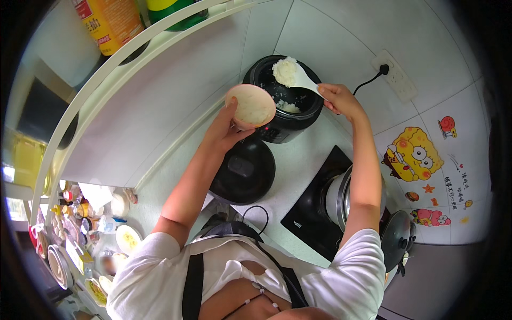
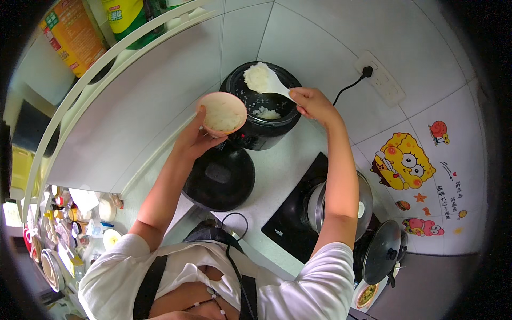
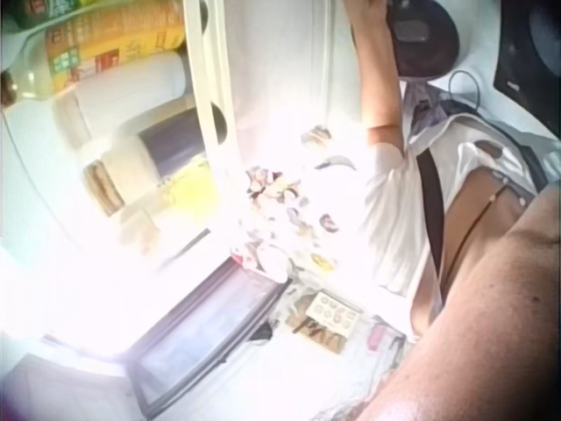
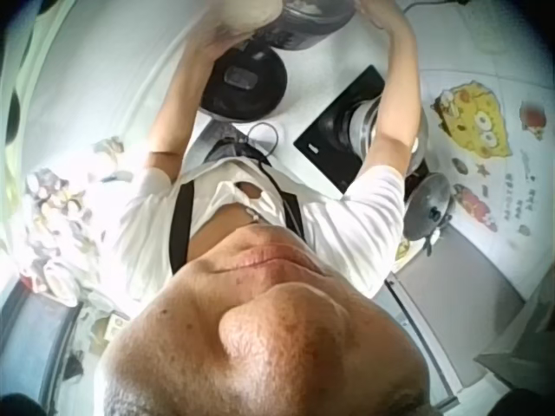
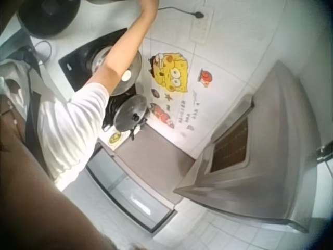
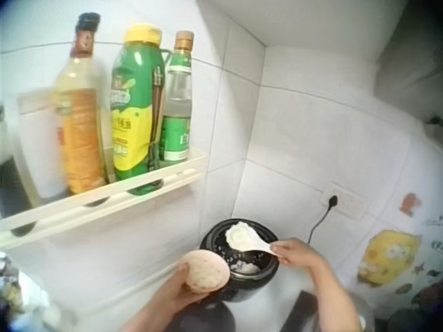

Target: The person uses a rice paddle to scoop rice from a rice cooker into a bowl, repeatedly filling the bowl before closing the cooker lid.

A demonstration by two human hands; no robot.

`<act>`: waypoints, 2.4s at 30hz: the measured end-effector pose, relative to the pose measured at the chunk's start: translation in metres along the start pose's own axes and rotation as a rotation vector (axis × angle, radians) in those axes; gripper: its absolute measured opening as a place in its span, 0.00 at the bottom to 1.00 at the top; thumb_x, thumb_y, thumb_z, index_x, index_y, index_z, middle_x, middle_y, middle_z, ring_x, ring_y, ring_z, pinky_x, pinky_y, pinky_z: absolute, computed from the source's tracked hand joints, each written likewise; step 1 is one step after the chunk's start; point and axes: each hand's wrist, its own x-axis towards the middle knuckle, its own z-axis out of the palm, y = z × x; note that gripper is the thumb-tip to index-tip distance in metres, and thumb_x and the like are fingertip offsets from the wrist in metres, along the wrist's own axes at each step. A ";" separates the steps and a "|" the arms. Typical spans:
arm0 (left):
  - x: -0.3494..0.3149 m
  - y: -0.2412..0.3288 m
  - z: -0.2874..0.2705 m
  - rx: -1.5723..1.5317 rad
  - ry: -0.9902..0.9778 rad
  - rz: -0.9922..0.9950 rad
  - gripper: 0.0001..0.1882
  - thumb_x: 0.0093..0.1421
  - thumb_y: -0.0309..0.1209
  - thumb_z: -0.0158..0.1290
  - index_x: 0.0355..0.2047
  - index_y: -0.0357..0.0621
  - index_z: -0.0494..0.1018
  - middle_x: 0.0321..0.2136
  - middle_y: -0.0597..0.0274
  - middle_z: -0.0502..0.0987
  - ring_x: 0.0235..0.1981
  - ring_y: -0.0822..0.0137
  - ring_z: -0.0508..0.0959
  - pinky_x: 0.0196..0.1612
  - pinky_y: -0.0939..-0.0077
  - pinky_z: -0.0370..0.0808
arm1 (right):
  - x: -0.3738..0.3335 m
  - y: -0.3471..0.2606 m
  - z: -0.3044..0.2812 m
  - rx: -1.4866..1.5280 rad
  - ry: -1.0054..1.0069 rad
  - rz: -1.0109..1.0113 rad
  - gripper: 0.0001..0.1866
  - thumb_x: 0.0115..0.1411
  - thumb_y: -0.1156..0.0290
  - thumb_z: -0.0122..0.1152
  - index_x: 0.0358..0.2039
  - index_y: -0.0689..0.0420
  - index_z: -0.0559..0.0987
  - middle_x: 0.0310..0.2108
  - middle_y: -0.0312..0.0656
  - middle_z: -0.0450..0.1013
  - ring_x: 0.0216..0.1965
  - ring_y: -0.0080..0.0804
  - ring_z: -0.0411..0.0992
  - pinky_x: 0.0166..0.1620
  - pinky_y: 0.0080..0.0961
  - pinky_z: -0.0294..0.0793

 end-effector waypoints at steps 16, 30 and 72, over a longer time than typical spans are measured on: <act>-0.015 -0.005 0.005 -0.116 -0.122 0.024 0.33 0.56 0.51 0.51 0.57 0.51 0.56 0.55 0.58 0.60 0.55 0.55 0.64 0.51 0.50 0.69 | -0.080 -0.027 0.083 -0.718 0.437 -0.647 0.14 0.54 0.63 0.55 0.43 0.45 0.76 0.22 0.42 0.73 0.21 0.44 0.72 0.25 0.35 0.70; -0.008 -0.015 -0.008 -0.110 -0.126 0.033 0.32 0.56 0.50 0.50 0.57 0.51 0.57 0.54 0.59 0.60 0.56 0.61 0.61 0.53 0.54 0.65 | -0.083 -0.030 0.069 -0.230 0.147 -0.291 0.15 0.58 0.64 0.52 0.44 0.53 0.76 0.17 0.40 0.71 0.19 0.28 0.69 0.25 0.23 0.66; 0.011 -0.013 -0.040 -0.120 -0.079 0.013 0.33 0.58 0.51 0.49 0.58 0.51 0.54 0.56 0.58 0.60 0.57 0.56 0.63 0.54 0.52 0.66 | 0.143 0.067 0.005 -0.568 -0.244 0.449 0.10 0.44 0.69 0.66 0.15 0.60 0.75 0.14 0.39 0.68 0.15 0.28 0.63 0.18 0.25 0.62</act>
